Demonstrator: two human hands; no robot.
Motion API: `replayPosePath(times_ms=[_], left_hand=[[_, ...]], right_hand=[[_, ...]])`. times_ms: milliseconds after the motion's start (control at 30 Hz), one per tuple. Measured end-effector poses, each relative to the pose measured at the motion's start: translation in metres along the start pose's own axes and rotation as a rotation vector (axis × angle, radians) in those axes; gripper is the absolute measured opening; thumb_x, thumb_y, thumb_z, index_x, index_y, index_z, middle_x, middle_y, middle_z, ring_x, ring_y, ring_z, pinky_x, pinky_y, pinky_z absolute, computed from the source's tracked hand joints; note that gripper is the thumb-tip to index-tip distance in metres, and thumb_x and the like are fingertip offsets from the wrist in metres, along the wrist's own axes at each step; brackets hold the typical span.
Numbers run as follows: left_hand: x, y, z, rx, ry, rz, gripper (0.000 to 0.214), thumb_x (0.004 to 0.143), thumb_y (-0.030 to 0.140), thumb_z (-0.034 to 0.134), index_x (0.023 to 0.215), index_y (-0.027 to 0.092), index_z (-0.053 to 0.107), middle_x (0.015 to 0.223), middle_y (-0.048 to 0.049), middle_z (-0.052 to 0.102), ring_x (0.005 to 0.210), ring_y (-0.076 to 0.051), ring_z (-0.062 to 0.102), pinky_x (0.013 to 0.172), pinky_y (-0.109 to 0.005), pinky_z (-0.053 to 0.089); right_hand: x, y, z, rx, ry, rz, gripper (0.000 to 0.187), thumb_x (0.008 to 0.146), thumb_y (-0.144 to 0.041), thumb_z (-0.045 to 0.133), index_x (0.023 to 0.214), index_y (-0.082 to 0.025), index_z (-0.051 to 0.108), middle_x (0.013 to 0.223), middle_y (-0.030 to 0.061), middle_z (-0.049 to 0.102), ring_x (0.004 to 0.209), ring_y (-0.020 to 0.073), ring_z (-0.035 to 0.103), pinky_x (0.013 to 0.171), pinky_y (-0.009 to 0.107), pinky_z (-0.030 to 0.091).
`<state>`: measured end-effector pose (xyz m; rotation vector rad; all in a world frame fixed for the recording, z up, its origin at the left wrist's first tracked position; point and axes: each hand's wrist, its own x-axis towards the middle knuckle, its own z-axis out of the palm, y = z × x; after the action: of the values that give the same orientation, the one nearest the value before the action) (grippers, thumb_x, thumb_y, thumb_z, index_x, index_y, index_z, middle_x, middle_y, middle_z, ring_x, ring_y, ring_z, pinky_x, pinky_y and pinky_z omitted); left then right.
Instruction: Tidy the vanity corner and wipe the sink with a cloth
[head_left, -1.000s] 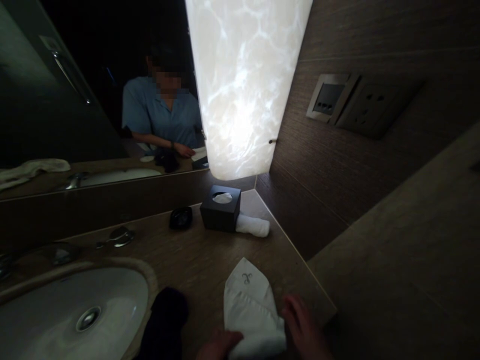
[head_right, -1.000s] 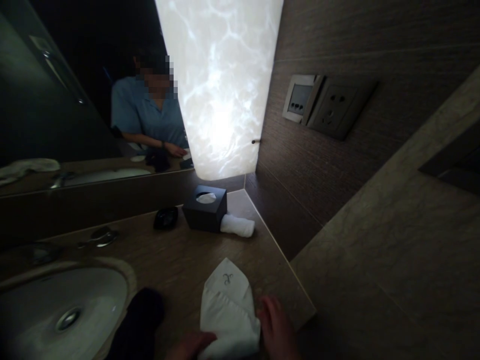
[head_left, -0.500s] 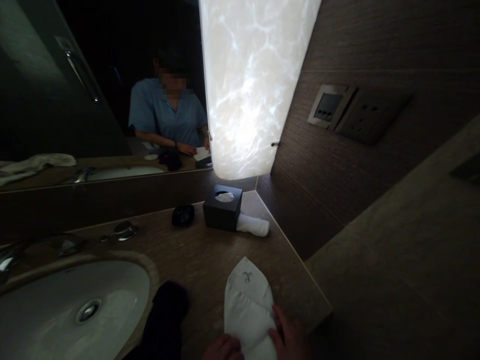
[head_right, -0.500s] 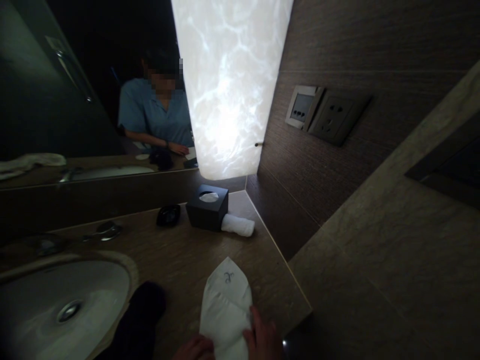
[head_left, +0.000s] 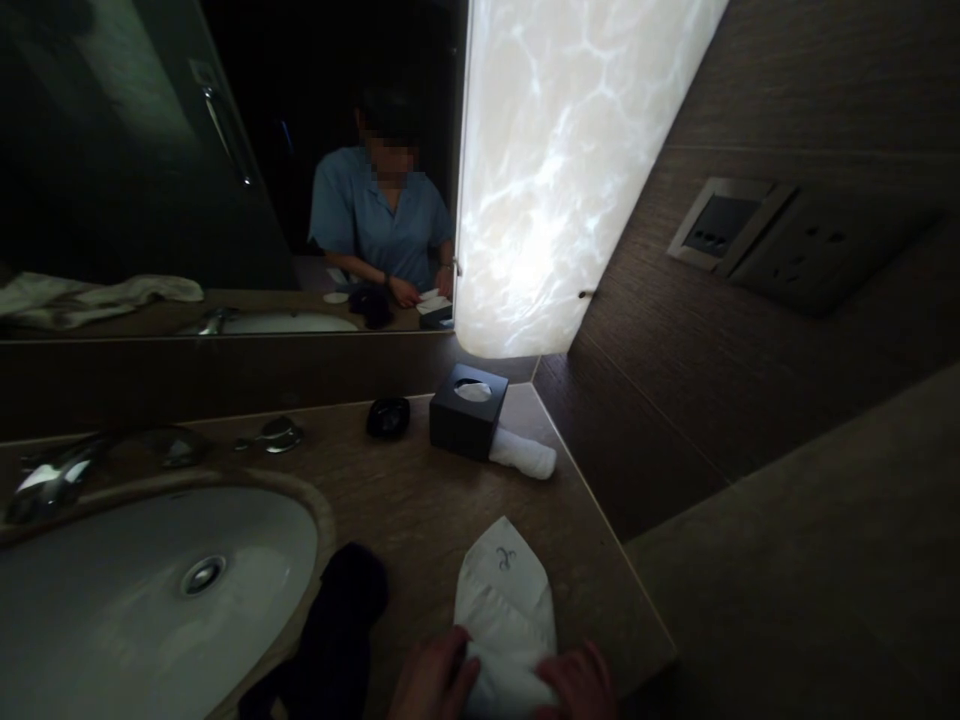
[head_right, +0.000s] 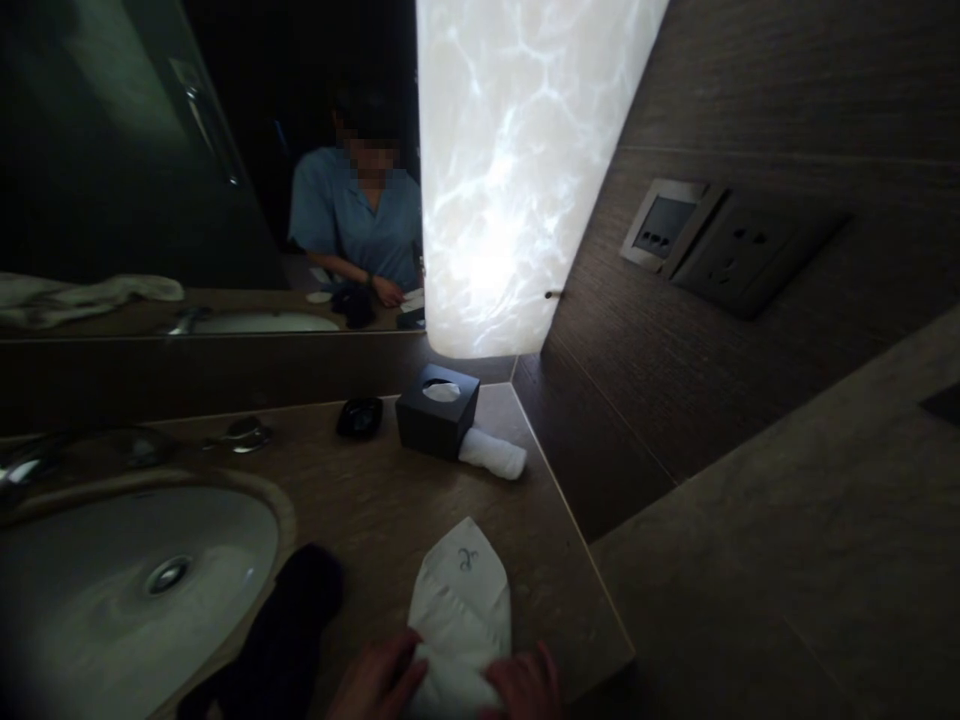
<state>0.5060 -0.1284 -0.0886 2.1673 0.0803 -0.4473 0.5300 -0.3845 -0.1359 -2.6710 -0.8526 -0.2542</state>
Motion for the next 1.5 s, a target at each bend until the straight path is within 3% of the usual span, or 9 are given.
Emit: replayPosePath(times_ms=[167, 267, 433, 567, 700, 967, 1133, 1333, 1500], left_hand=[[0.009, 0.020, -0.012, 0.053, 0.065, -0.179, 0.029, 0.096, 0.027, 0.039, 0.105, 0.013, 0.062, 0.096, -0.0110, 0.071, 0.091, -0.024, 0.066, 0.082, -0.036, 0.045], [0.008, 0.010, -0.008, 0.059, 0.069, -0.166, 0.037, 0.096, 0.022, 0.037, 0.128, 0.011, 0.054, 0.087, -0.0089, 0.071, 0.084, -0.025, 0.067, 0.081, -0.038, 0.047], [0.006, -0.011, 0.007, 0.129, 0.211, 0.168, 0.048, 0.089, 0.046, 0.060, 0.134, 0.031, 0.056, 0.137, -0.0087, 0.057, 0.128, -0.032, 0.050, 0.105, -0.049, 0.042], [0.014, 0.002, 0.003, 0.216, 0.142, 0.189, 0.024, 0.088, 0.043, 0.062, 0.106, 0.028, 0.066, 0.117, -0.0042, 0.066, 0.113, -0.034, 0.053, 0.096, -0.058, 0.040], [0.015, 0.004, 0.000, 0.208, 0.154, 0.145, 0.021, 0.092, 0.040, 0.058, 0.102, 0.024, 0.065, 0.109, -0.0055, 0.066, 0.107, -0.031, 0.053, 0.097, -0.054, 0.038], [0.043, -0.002, -0.012, 0.194, 0.366, 0.051, 0.032, 0.098, 0.033, 0.049, 0.116, 0.016, 0.068, 0.120, -0.0149, 0.060, 0.113, -0.033, 0.050, 0.102, -0.051, 0.038], [0.066, 0.018, -0.035, 0.124, 0.369, 0.032, 0.029, 0.096, 0.020, 0.048, 0.116, 0.011, 0.066, 0.125, -0.0158, 0.057, 0.116, -0.031, 0.048, 0.104, -0.049, 0.037], [0.095, 0.024, -0.039, 0.269, 0.398, 0.125, 0.031, 0.100, 0.024, 0.041, 0.115, 0.016, 0.067, 0.123, -0.0092, 0.062, 0.115, -0.028, 0.049, 0.107, -0.048, 0.036], [0.138, 0.031, -0.062, 0.332, 0.431, 0.083, 0.032, 0.096, 0.025, 0.047, 0.088, 0.013, 0.076, 0.104, -0.0132, 0.066, 0.104, -0.033, 0.051, 0.099, -0.052, 0.040]], right_hand=[[0.071, -0.015, -0.018, 0.083, -0.519, 0.308, 0.030, 0.099, -0.024, 0.038, 0.094, -0.019, 0.067, 0.092, 0.0086, 0.076, 0.086, 0.0239, 0.072, 0.069, 0.031, 0.043], [0.097, -0.018, -0.031, 0.094, -0.611, 0.305, 0.026, 0.097, -0.026, 0.042, 0.096, -0.019, 0.067, 0.093, 0.0092, 0.077, 0.090, 0.0267, 0.073, 0.068, 0.032, 0.040], [0.091, -0.010, -0.035, 0.133, -0.518, 0.299, 0.018, 0.092, -0.025, 0.049, 0.102, -0.025, 0.065, 0.092, 0.0033, 0.075, 0.090, 0.0251, 0.071, 0.074, 0.034, 0.044], [0.062, 0.003, -0.020, 0.060, -0.162, 0.066, 0.016, 0.089, -0.037, 0.060, 0.102, -0.028, 0.065, 0.103, 0.0026, 0.070, 0.098, 0.0245, 0.064, 0.089, 0.040, 0.044], [0.040, -0.002, 0.009, 0.035, 0.125, -0.140, 0.040, 0.098, -0.055, 0.034, 0.111, -0.028, 0.061, 0.105, 0.0037, 0.071, 0.100, 0.0234, 0.063, 0.103, 0.044, 0.037], [0.124, -0.016, -0.010, 0.068, -0.344, 0.144, 0.032, 0.099, -0.024, 0.037, 0.093, -0.022, 0.068, 0.086, 0.0043, 0.074, 0.083, 0.0246, 0.067, 0.085, 0.042, 0.045], [0.117, -0.023, -0.003, 0.082, 0.046, -0.110, 0.031, 0.099, -0.032, 0.043, 0.125, -0.029, 0.057, 0.119, 0.0047, 0.068, 0.111, 0.0245, 0.061, 0.110, 0.049, 0.031], [0.193, -0.028, -0.011, 0.057, -0.322, 0.150, 0.038, 0.101, -0.022, 0.033, 0.087, -0.018, 0.068, 0.091, 0.0081, 0.073, 0.087, 0.0235, 0.066, 0.084, 0.041, 0.048], [0.196, -0.027, -0.013, -0.009, -0.099, -0.090, 0.045, 0.090, -0.019, 0.057, 0.135, -0.021, 0.053, 0.133, 0.0079, 0.063, 0.124, 0.0279, 0.054, 0.116, 0.051, 0.031]])
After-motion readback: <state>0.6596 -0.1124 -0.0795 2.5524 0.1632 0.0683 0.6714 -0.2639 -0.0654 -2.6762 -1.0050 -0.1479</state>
